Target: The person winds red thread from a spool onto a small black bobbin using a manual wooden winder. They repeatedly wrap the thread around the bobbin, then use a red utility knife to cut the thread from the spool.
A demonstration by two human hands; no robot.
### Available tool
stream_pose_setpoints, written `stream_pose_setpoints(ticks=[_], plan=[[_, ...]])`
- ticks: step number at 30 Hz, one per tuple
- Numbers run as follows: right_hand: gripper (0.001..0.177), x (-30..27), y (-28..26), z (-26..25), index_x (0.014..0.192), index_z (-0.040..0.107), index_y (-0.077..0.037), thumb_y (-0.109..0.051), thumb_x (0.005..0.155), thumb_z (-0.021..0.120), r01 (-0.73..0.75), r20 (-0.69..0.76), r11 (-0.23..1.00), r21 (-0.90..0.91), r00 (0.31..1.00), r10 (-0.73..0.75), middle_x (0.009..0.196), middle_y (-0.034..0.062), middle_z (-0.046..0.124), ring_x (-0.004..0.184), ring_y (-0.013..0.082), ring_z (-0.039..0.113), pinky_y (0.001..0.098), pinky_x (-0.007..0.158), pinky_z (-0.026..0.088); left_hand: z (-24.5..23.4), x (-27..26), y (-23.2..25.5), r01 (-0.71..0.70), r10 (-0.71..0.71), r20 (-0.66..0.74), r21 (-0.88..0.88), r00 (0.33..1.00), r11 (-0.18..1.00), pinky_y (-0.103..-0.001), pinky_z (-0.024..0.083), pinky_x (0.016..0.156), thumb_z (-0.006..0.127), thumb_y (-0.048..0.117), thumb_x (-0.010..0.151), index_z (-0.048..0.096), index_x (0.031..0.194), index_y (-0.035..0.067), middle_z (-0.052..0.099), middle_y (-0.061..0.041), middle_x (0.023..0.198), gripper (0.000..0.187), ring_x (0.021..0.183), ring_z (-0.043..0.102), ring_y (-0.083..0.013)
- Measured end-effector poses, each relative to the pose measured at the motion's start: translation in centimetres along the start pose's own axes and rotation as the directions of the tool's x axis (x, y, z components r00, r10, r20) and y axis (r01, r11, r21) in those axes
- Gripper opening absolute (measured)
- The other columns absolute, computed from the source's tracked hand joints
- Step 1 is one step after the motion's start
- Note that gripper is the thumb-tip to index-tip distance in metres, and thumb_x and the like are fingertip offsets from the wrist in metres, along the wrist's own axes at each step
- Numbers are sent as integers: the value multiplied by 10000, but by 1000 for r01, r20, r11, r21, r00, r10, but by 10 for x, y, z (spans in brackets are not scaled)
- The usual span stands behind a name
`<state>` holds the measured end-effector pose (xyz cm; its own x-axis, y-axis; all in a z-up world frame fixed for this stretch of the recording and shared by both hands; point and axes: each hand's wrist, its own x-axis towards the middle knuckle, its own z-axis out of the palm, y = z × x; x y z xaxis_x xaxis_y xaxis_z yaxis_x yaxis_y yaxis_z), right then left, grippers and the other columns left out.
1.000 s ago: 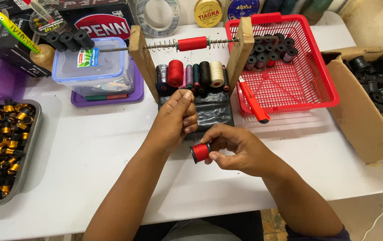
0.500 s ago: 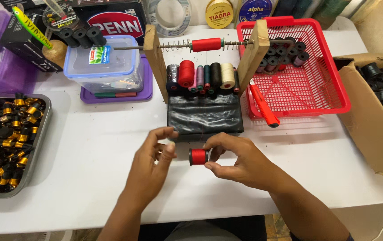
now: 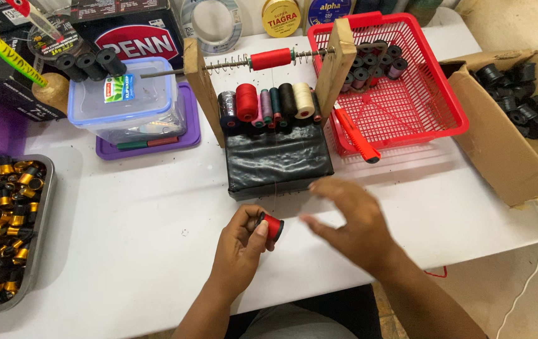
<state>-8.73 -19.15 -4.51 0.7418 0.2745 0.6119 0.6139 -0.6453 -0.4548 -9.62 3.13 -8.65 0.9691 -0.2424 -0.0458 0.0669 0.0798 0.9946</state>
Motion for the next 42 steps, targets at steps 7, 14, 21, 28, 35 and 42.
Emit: stream_pose_setpoints(ticks=[7,14,21,28,35,42], plan=[[311,39,67,-11,1149,678,-36,-265,951,749,-206,-81,810,-549,978,194,1018,147,713,945,372,619,472,858,427,-1,-11,3,-53,49,40,119,998,991,-286,563,647,555,251,931,605,1057,71,617,-25,797,225,700,592,-138],[243,31,83,8,984,612,-123,-283,902,776,-321,-118,682,-657,937,328,842,95,705,825,343,641,460,870,398,0,-15,-2,-147,108,135,325,985,934,-252,431,600,607,283,926,617,1180,118,549,26,719,303,623,451,-116],[132,36,73,3,1028,620,-94,-126,927,697,-339,-177,712,-616,939,294,896,86,657,854,338,591,453,831,415,0,-17,4,-120,78,137,332,988,936,-250,418,544,600,325,924,628,1148,126,608,16,751,301,609,450,-121],[340,8,30,-52,1258,608,-7,-110,935,594,-507,-169,769,-389,860,481,1195,158,668,997,371,613,500,788,464,0,-14,1,-161,127,132,296,983,942,-238,461,607,603,316,939,610,1124,104,663,-6,829,281,647,489,-119],[336,-44,17,-41,1260,626,-23,-51,926,639,-575,-37,818,-5,818,575,1058,111,662,904,201,594,306,782,502,1,-12,-4,-130,111,80,293,991,947,-239,479,631,628,302,933,604,1132,132,667,15,806,263,649,516,-111],[271,-48,23,-8,1144,695,-87,-86,874,677,-258,148,949,-181,947,285,1000,40,739,917,243,661,379,897,467,1,-10,-2,-38,30,34,268,999,963,-233,500,658,692,320,889,613,1129,149,712,11,845,305,693,561,-101]])
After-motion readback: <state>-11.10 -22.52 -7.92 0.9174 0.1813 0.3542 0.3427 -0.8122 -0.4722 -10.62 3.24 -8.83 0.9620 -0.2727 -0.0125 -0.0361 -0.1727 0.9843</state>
